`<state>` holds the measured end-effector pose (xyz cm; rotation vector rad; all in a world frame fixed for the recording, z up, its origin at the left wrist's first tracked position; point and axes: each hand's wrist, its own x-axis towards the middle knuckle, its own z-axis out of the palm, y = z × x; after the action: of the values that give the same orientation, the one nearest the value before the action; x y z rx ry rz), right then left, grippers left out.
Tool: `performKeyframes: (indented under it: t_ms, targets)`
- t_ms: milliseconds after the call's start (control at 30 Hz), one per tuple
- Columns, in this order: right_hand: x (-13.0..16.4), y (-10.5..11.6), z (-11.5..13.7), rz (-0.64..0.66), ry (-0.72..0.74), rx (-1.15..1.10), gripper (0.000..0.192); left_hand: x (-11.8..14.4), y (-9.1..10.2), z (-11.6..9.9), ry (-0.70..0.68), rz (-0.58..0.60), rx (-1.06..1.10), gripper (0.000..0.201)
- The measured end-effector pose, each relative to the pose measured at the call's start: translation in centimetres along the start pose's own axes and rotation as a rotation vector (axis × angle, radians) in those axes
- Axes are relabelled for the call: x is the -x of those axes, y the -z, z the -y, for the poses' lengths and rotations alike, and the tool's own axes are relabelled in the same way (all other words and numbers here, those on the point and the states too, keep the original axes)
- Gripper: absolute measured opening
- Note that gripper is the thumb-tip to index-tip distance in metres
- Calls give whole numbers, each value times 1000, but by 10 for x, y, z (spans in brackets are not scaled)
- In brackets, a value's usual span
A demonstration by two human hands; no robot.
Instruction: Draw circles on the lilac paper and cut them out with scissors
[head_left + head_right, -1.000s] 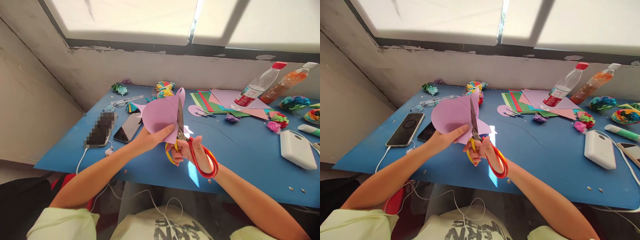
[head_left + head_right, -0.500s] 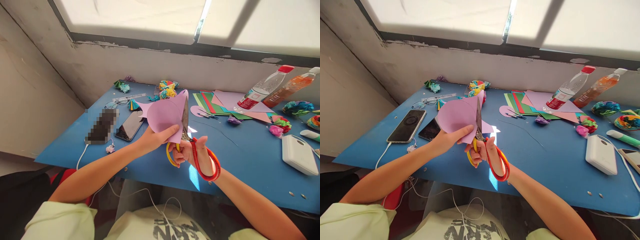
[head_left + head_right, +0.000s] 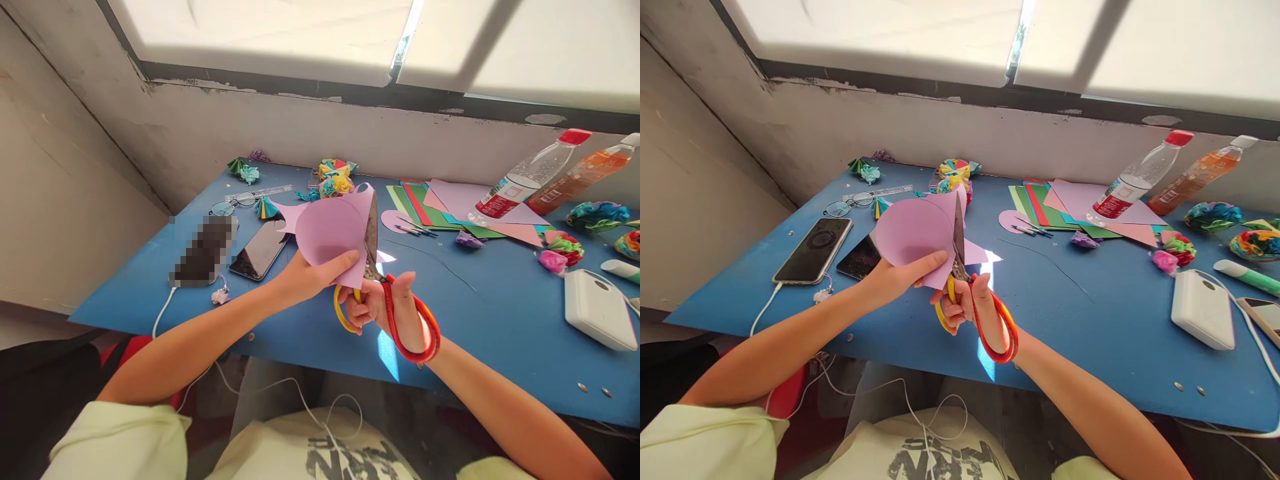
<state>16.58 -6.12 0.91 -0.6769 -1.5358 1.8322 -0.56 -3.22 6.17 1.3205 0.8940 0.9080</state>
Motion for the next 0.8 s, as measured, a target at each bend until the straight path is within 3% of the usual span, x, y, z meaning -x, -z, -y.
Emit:
performKeyframes:
  t_ms: [367, 800]
  targets:
    - [1, -6, 9, -13, 12, 50, 89, 0, 0, 1, -16, 79, 9, 31]
    - [-3, -7, 10, -98, -35, 50, 90, 1, 6, 1, 11, 78, -32, 29]
